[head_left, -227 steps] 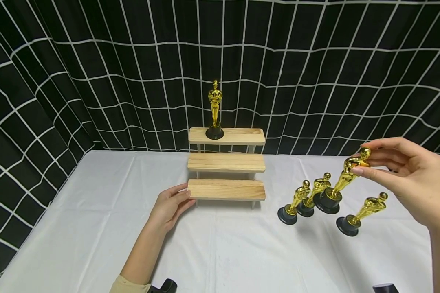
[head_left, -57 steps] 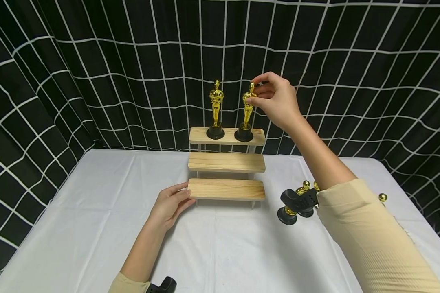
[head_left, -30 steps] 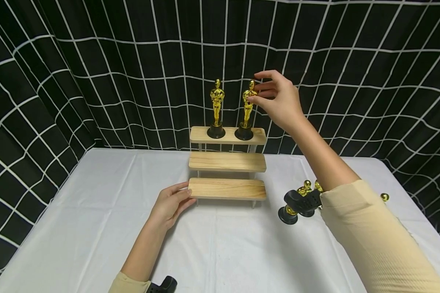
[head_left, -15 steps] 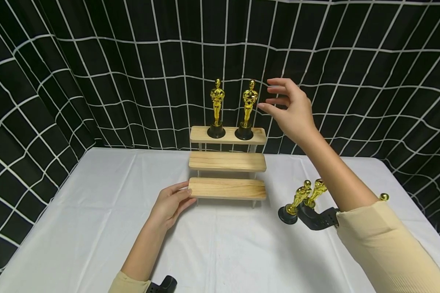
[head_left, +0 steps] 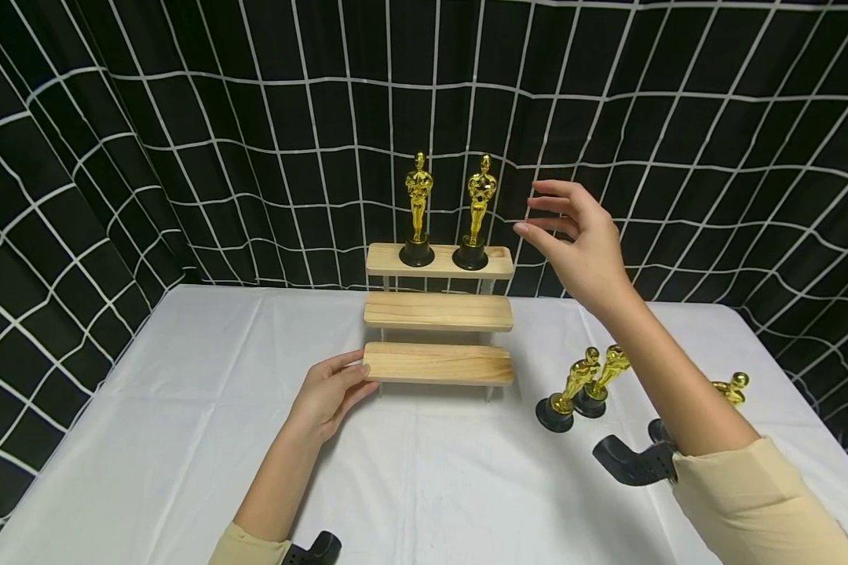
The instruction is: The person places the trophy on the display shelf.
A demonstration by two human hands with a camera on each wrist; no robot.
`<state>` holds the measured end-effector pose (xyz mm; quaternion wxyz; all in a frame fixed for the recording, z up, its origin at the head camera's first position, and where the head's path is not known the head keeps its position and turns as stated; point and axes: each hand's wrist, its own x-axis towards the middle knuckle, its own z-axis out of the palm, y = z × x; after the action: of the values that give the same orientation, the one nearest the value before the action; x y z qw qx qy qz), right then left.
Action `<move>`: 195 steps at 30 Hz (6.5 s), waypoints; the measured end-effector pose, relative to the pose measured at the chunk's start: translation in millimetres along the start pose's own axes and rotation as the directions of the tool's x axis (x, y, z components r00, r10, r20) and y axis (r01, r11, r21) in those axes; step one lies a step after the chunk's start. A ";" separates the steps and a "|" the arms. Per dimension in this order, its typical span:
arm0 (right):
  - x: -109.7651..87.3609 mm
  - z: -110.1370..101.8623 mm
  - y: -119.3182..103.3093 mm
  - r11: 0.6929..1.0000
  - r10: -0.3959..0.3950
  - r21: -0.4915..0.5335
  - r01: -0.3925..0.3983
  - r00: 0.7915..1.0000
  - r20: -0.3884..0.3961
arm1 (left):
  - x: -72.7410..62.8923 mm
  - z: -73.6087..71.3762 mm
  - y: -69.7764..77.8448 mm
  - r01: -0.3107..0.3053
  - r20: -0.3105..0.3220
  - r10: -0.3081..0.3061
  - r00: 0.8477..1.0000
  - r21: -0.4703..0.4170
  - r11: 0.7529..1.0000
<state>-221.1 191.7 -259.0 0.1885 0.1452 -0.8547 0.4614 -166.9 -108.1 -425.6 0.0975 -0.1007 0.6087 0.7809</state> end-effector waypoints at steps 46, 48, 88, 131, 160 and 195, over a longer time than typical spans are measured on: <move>-88.9 -13.2 68.3 0.995 0.036 0.088 -0.043 0.996 0.080 | 3.0 0.3 -1.8 0.009 -0.020 -0.009 1.000 -0.015 1.000; -92.9 -12.6 71.5 0.994 0.032 0.101 -0.040 0.996 0.082 | 2.9 0.4 -1.7 0.010 -0.020 -0.010 1.000 -0.014 1.000; -137.1 -28.1 102.2 0.989 0.010 0.145 -0.030 0.990 0.137 | 4.5 -0.7 -3.2 0.009 -0.015 -0.009 1.000 -0.023 1.000; -100.8 -33.8 58.9 0.998 -0.004 -0.058 0.008 0.998 0.064 | 4.6 1.5 -2.1 0.017 -0.029 -0.018 0.999 -0.025 1.000; -60.8 -26.9 8.8 0.997 -0.041 -0.059 0.050 0.987 0.154 | -1.1 0.1 4.2 0.043 0.018 -0.042 0.999 -0.059 0.997; -2.2 43.8 -30.4 0.994 -0.093 0.064 0.085 0.988 0.124 | -2.3 -0.5 9.1 0.137 0.066 -0.125 0.990 -0.214 0.967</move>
<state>-214.5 138.7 -259.8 0.1497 0.2177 -0.8437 0.4672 -167.1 -110.9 -416.6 0.1531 -0.1302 0.5087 0.8371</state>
